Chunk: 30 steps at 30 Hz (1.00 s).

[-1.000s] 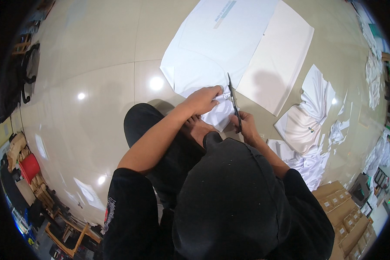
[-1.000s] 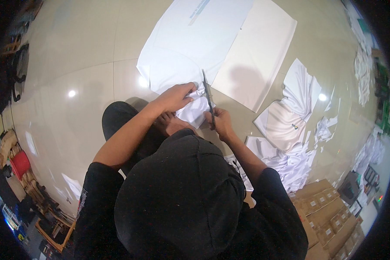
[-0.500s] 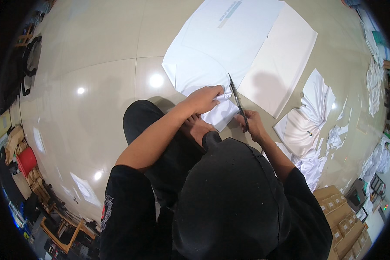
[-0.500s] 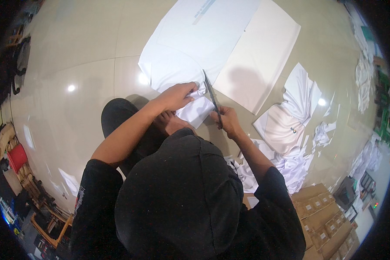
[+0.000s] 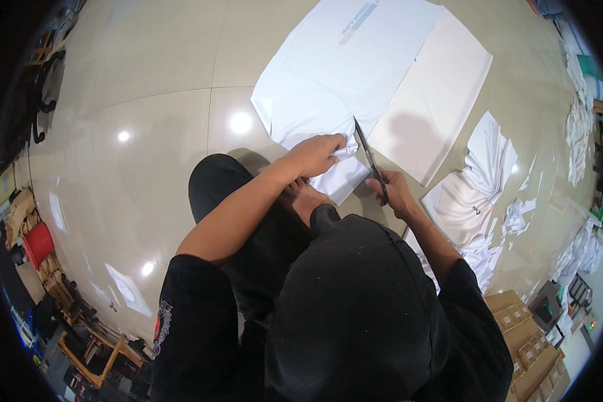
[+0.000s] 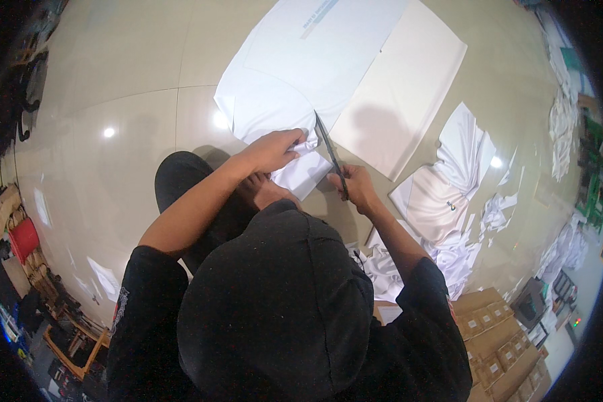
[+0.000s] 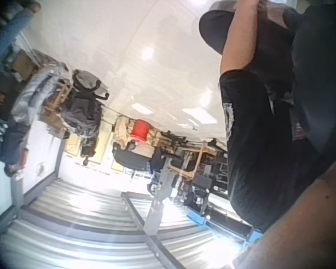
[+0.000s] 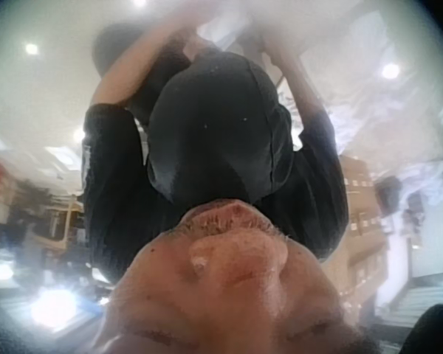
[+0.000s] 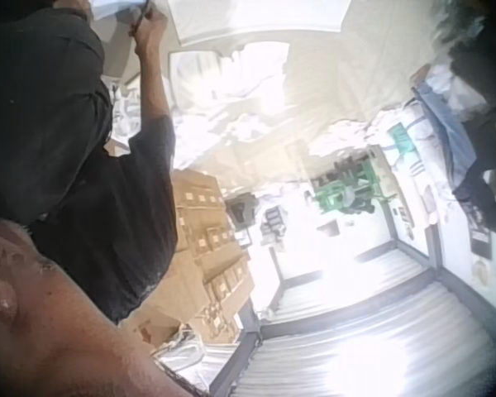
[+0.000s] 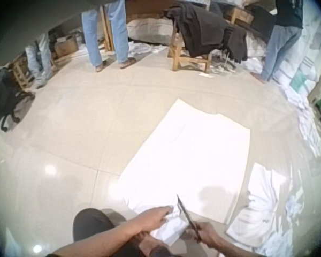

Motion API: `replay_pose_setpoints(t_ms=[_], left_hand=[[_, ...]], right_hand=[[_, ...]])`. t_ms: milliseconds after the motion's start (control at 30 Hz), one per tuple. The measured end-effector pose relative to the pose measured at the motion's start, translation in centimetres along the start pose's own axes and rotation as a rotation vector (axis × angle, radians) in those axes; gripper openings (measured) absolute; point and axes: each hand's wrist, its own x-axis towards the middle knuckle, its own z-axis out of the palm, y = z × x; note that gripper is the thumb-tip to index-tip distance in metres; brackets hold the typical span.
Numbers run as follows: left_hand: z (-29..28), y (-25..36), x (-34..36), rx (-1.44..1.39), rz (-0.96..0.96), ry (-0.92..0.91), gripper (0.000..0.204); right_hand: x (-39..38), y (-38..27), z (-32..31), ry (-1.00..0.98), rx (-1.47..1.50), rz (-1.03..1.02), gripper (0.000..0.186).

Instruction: The person sits on the floor and uses scissors to cut a large white fabric sheet along a printed pattern. They trim the edges and separate the fabric into two distinct pieces, leaving the cut pieces on the floor.

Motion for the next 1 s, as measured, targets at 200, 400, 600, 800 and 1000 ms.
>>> replay_pose_setpoints(t_ms=[200, 400, 600, 800, 1000], left_hand=[[0.0, -0.1, 0.0, -0.008, 0.001, -0.003, 0.035], [0.2, -0.2, 0.0, -0.015, 0.011, 0.013, 0.034], [0.4, -0.2, -0.1, -0.008, 0.001, 0.033, 0.030], [0.4, -0.3, -0.1, 0.000, 0.008, 0.023, 0.030], [0.4, -0.3, -0.1, -0.015, 0.026, 0.033, 0.033]], right_hand=[[0.4, -0.8, -0.5, -0.015, 0.038, 0.014, 0.031], [1.7, -1.9, -0.5, -0.024, -0.005, -0.038, 0.033], [2.3, -2.5, -0.6, -0.057, 0.029, -0.045, 0.029], [2.8, -2.7, -1.0, -0.046, -0.004, -0.064, 0.031], [2.8, -3.0, -1.9, -0.043, -0.076, -0.045, 0.030]])
